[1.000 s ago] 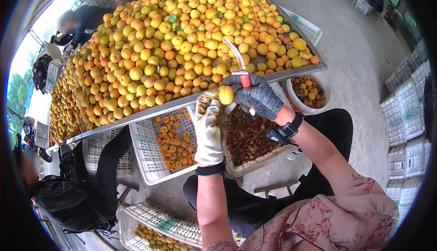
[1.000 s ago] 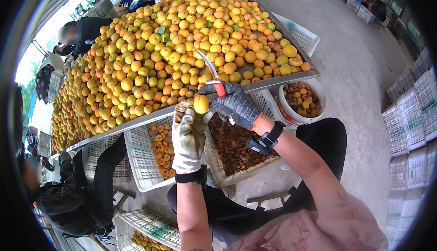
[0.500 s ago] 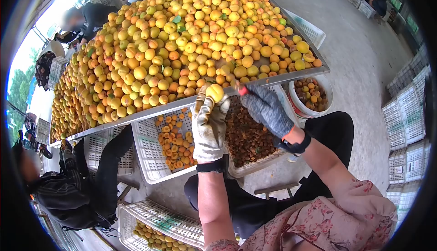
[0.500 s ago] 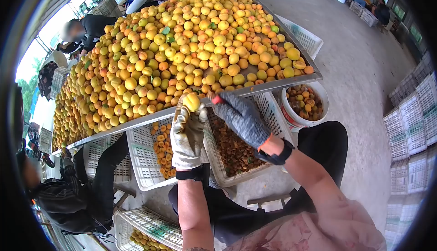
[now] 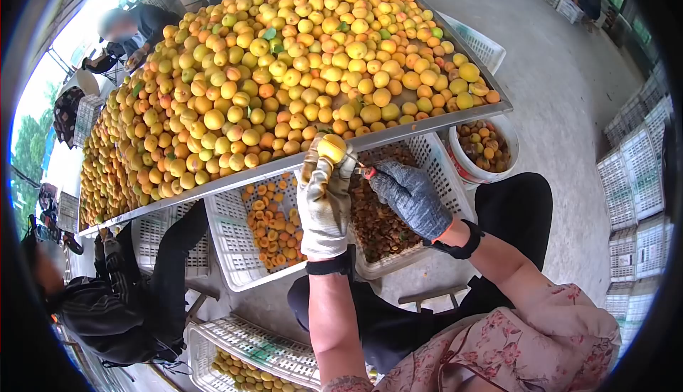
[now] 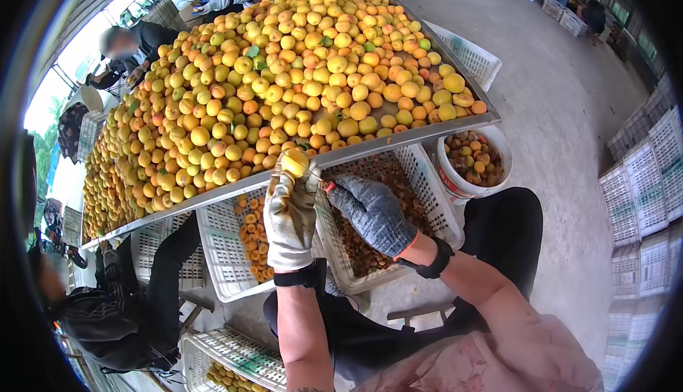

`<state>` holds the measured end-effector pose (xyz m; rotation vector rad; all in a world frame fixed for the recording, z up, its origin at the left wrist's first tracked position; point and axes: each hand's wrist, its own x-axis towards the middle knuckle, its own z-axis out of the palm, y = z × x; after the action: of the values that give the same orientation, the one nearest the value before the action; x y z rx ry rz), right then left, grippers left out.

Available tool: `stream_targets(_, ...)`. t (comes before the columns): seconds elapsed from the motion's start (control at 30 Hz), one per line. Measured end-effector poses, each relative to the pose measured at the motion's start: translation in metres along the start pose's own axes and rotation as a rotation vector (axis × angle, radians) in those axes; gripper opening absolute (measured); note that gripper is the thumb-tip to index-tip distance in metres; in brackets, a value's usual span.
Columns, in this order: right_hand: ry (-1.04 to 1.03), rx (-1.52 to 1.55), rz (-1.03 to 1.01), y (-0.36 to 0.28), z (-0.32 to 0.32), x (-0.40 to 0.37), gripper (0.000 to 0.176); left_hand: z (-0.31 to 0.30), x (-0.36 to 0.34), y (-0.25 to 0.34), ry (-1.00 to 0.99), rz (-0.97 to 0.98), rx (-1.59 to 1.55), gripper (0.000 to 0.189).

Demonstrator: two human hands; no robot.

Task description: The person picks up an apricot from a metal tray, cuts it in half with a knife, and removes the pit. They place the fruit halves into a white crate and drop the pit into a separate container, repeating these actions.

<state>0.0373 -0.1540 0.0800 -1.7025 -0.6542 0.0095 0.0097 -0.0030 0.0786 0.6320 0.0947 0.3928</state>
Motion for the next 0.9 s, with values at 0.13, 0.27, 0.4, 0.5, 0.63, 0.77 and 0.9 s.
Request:
stream_targets(0.13,0.023,-0.100,-0.001,-0.006,0.002,-0.001,0.022,0.001,-0.002,0.001,0.024,0.001,0.016,0.036)
stream_targets(0.27,-0.047,0.087,0.191,0.000,0.009,0.005,0.022,0.001,-0.004,0.003,0.040,0.003,0.111,0.034)
stream_targets(0.4,-0.098,0.382,0.404,0.007,0.013,0.017,0.022,0.001,-0.004,0.001,0.087,0.013,0.258,0.030)
stream_targets(0.5,-0.091,0.145,0.107,0.006,0.018,0.026,0.023,0.007,-0.001,-0.002,0.083,0.039,0.307,0.031)
stream_targets(0.63,-0.108,0.105,0.184,0.004,0.025,0.023,0.025,-0.005,0.007,-0.009,0.042,0.096,0.057,0.033)
stream_targets(0.77,-0.071,-0.119,0.127,0.005,0.029,0.016,0.026,-0.026,0.009,-0.008,0.113,0.010,0.021,0.038)
stream_targets(0.9,-0.087,-0.067,0.139,0.007,0.023,0.019,0.025,-0.002,0.011,-0.011,0.125,0.118,0.085,0.038)
